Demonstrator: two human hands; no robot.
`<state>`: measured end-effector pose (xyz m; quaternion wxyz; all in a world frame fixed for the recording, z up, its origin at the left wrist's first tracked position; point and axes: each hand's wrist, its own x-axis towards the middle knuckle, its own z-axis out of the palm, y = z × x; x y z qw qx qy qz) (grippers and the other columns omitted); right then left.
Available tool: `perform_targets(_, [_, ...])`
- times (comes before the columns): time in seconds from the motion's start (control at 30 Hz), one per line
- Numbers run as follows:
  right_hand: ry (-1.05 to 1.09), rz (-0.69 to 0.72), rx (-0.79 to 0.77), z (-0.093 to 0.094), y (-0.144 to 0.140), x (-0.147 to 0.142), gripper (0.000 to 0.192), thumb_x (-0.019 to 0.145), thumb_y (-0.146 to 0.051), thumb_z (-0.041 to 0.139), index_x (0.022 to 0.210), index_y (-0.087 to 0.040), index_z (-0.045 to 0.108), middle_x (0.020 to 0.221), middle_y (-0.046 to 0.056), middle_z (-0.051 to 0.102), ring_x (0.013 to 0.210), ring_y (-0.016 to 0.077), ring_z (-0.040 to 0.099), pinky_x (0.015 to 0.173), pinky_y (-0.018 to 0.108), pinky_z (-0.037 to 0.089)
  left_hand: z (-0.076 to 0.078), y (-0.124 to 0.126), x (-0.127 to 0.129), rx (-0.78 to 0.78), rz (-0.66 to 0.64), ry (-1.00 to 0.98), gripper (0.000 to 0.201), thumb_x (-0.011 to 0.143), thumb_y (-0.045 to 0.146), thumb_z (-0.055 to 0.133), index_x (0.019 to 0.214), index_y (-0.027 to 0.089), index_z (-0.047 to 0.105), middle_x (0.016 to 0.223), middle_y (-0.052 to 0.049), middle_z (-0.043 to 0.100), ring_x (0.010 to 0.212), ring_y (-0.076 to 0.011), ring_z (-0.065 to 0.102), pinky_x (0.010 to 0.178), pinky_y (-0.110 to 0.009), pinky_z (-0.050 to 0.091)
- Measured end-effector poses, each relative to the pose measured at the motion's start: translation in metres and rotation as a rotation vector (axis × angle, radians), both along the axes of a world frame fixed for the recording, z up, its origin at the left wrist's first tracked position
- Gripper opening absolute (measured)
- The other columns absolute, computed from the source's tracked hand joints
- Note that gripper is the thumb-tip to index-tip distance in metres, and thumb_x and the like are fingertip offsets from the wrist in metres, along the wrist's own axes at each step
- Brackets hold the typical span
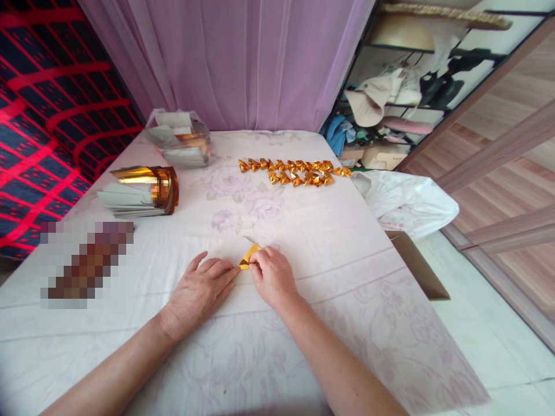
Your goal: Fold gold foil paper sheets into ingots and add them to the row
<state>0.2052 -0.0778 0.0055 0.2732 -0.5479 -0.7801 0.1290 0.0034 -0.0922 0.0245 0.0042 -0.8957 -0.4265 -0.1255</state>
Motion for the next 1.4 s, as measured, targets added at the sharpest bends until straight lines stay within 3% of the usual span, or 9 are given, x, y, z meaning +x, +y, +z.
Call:
perform_targets(0.17, [0.049,0.047,-0.002,-0.004,0.003,0.005,0.014,0.084,-0.009,0.055,0.082,-0.022,0.06,0.084,0.002,0.063,0.082,0.0184,0.056,0.074,0.029,0.041,0.0,-0.001,0.0,0.017,-0.008,0.06,0.027,0.093,0.025,0.054,0.119,0.025,0.062,0.106,-0.002,0.068,0.1,-0.0209,0.061,0.109,-0.05,0.032])
perform_targets(0.43, [0.017,0.016,0.009,-0.008,0.005,0.002,0.014,0.082,-0.008,0.056,0.084,-0.022,0.06,0.086,0.003,0.064,0.086,0.0187,0.057,0.078,0.029,0.042,0.013,0.0,0.007,0.047,-0.055,0.244,0.026,0.094,0.021,0.051,0.118,0.023,0.062,0.098,-0.003,0.066,0.094,-0.0217,0.061,0.108,-0.051,0.032])
perform_targets(0.6, [0.008,0.014,0.032,-0.009,0.005,0.0,0.015,0.082,-0.008,0.055,0.083,-0.022,0.06,0.086,0.003,0.065,0.085,0.0186,0.057,0.078,0.029,0.042,0.013,0.002,0.009,0.042,-0.052,0.25,0.028,0.093,0.023,0.053,0.119,0.026,0.062,0.097,-0.003,0.065,0.093,-0.0232,0.061,0.106,-0.053,0.034])
perform_targets(1.13, [-0.003,0.05,0.09,-0.011,0.007,0.0,0.021,0.086,-0.009,0.056,0.087,-0.023,0.072,0.091,0.002,0.07,0.089,0.0163,0.062,0.081,0.028,0.045,0.009,0.004,-0.011,0.045,-0.111,0.245,0.028,0.098,0.019,0.044,0.119,0.023,0.062,0.115,-0.003,0.069,0.105,-0.0177,0.063,0.106,-0.041,0.033])
perform_targets(1.4, [-0.1,0.064,0.139,-0.011,0.005,0.0,0.027,0.087,-0.009,0.054,0.096,-0.024,0.075,0.092,0.004,0.068,0.089,0.0171,0.061,0.082,0.029,0.047,0.014,-0.003,0.003,0.081,-0.053,0.278,0.018,0.096,0.025,0.05,0.105,0.019,0.065,0.101,-0.005,0.071,0.097,-0.0223,0.065,0.105,-0.047,0.033])
